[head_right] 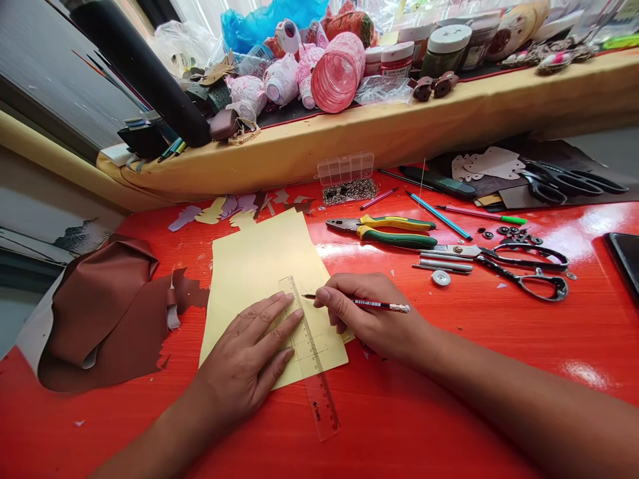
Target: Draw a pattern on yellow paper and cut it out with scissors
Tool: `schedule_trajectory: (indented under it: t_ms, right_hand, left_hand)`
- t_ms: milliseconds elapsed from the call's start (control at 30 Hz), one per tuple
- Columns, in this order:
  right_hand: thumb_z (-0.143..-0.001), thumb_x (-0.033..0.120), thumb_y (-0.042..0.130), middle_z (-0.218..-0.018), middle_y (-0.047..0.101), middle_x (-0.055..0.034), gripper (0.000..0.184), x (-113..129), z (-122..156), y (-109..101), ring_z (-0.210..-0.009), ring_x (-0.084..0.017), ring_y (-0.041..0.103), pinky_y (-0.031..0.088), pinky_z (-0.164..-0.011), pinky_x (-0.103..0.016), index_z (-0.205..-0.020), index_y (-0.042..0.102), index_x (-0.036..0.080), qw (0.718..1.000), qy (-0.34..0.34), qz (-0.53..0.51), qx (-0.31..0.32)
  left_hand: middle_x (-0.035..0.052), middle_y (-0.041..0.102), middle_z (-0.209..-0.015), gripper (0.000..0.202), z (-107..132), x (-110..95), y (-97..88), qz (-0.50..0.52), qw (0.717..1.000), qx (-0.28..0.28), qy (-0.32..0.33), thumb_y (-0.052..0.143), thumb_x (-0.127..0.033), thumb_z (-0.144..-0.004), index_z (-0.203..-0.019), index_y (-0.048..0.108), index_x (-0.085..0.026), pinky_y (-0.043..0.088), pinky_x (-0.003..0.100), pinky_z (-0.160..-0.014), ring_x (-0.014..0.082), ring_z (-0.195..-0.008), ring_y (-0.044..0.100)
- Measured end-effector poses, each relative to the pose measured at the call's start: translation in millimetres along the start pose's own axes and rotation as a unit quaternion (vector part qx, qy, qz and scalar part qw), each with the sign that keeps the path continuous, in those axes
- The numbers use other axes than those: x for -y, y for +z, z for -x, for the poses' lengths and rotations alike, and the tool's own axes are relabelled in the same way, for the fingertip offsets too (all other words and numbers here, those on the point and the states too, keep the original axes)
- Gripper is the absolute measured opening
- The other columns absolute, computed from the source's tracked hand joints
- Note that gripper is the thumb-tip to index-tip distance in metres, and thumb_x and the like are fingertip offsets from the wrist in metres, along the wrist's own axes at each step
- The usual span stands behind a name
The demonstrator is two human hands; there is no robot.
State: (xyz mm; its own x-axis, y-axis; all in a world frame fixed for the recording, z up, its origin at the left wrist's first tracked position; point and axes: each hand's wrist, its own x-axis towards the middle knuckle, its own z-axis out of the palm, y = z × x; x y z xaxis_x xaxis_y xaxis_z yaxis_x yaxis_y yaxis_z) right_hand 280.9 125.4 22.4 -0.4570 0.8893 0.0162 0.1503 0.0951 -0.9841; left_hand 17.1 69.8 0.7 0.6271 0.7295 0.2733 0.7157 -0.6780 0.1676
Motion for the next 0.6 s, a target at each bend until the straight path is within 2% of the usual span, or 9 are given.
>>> schedule_trajectory:
  t_ms: [367,600]
  right_hand:
    - [-0.111,0.047,0.057,-0.069,0.067,0.0011,0.041,1.2,-0.7,-1.5,-0.038,-0.006,0.053,0.04,-0.036,-0.019,-0.094,0.076,0.015,1.0,0.002,-0.009,0.018]
    - [-0.111,0.05,0.056,-0.07,0.067,0.0011,0.042,1.1,0.1,-1.2,-0.039,-0.006,0.052,0.042,-0.038,-0.021,-0.094,0.077,0.017,1.0,0.001,-0.002,0.013]
  left_hand:
    - [0.0166,0.055,-0.16,0.047,-0.8,-1.5,-1.8,-0.01,1.0,0.003,-0.004,0.053,-0.023,-0.109,-0.156,0.053,-0.016,0.049,0.053,-0.121,0.0313,-0.153,0.048]
    - [0.0171,0.054,-0.161,0.048,-0.4,-1.1,-1.3,-0.011,1.0,0.002,-0.003,0.053,-0.023,-0.109,-0.156,0.052,-0.015,0.05,0.055,-0.12,0.0324,-0.152,0.048]
